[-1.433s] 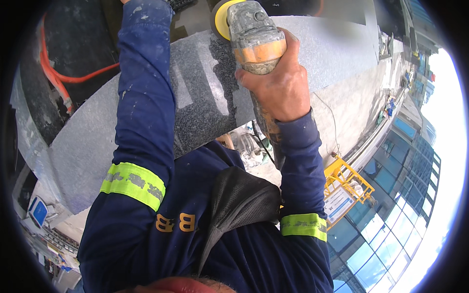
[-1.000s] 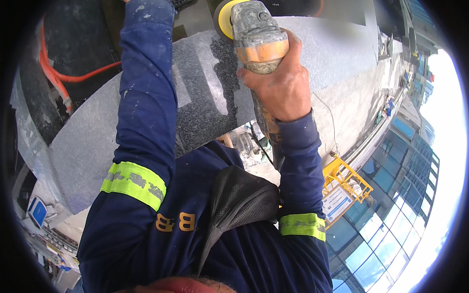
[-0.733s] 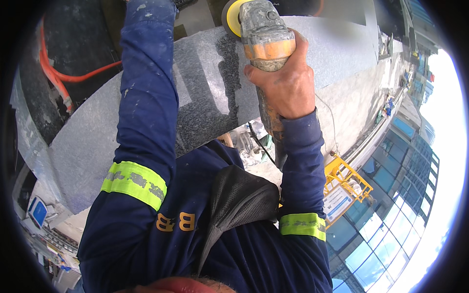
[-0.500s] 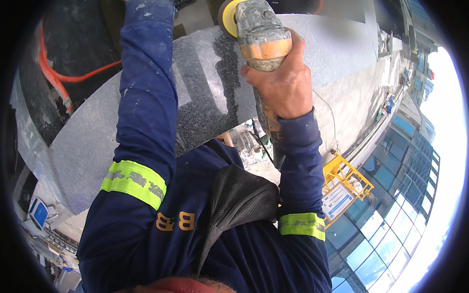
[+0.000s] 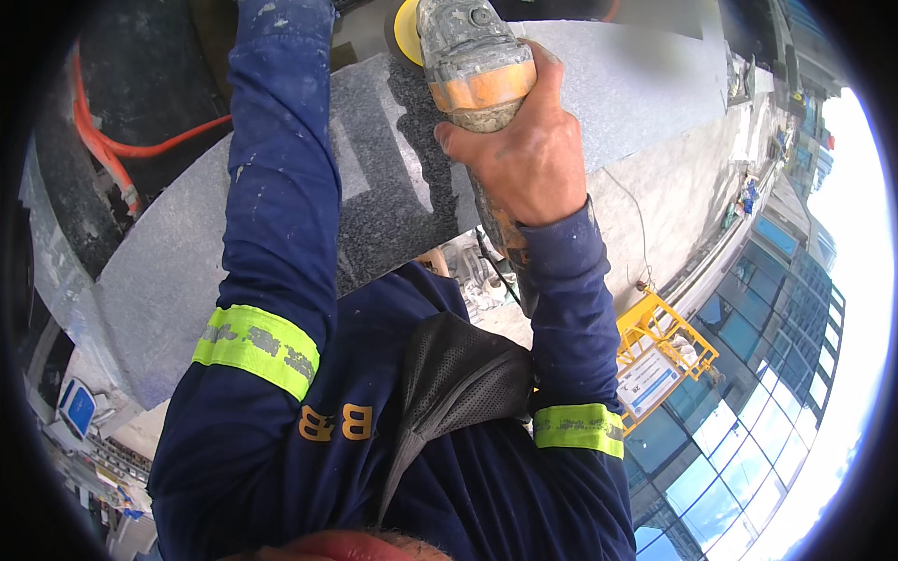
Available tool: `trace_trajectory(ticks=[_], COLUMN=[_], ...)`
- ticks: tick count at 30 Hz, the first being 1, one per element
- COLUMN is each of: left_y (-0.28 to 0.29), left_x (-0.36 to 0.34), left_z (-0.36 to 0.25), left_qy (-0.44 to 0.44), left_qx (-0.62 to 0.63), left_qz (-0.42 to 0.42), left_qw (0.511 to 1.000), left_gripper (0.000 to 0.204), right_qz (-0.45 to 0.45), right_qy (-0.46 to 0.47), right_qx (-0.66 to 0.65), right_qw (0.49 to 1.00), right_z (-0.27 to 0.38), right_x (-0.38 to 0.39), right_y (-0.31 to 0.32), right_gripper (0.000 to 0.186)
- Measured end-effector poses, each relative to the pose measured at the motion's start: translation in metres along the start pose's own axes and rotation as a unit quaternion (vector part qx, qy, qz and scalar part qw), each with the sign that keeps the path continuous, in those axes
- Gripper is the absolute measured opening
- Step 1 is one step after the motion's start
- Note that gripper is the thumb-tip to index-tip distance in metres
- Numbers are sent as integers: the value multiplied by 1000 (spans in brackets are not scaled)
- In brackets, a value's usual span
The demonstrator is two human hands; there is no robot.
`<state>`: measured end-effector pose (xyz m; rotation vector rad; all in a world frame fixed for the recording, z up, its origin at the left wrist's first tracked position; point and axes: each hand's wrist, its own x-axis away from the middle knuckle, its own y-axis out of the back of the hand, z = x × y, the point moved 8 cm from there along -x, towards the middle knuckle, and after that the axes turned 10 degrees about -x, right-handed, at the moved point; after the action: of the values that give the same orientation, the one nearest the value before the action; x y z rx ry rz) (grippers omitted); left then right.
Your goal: The person uses an angle grinder to smooth a large gray stone slab. They hold the tool with both hands and move it across the surface, creating dust. The person occasionally pauses to wipe the surface with their hand.
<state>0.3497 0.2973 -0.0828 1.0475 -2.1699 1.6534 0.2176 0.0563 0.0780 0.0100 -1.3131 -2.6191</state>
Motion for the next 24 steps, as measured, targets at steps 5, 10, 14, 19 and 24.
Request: trace_trajectory(ticks=[5, 10, 14, 19, 24], left_y=[-1, 0, -1, -1, 0], left_x=[-1, -1, 1, 0, -2], left_z=[0, 0, -2, -1, -1], left_qy=[-3, -2, -8, -11, -5], left_qx=[5, 0, -5, -4, 3], left_qz=[9, 0, 2, 6, 8], left_qw=[1000, 1000, 1000, 1000, 1000], left_gripper=[27, 26, 27, 28, 28], right_qz=[-19, 14, 2, -13, -7], right_qy=[-32, 2, -5, -9, 9], right_qx=[-8, -15, -9, 7, 6], right_qw=[999, 1000, 1000, 1000, 1000], right_z=[-5, 3, 1, -2, 4], right_x=[-3, 5, 3, 0, 4], right_y=[7, -4, 1, 9, 3], right_gripper=[89, 88, 88, 88, 88])
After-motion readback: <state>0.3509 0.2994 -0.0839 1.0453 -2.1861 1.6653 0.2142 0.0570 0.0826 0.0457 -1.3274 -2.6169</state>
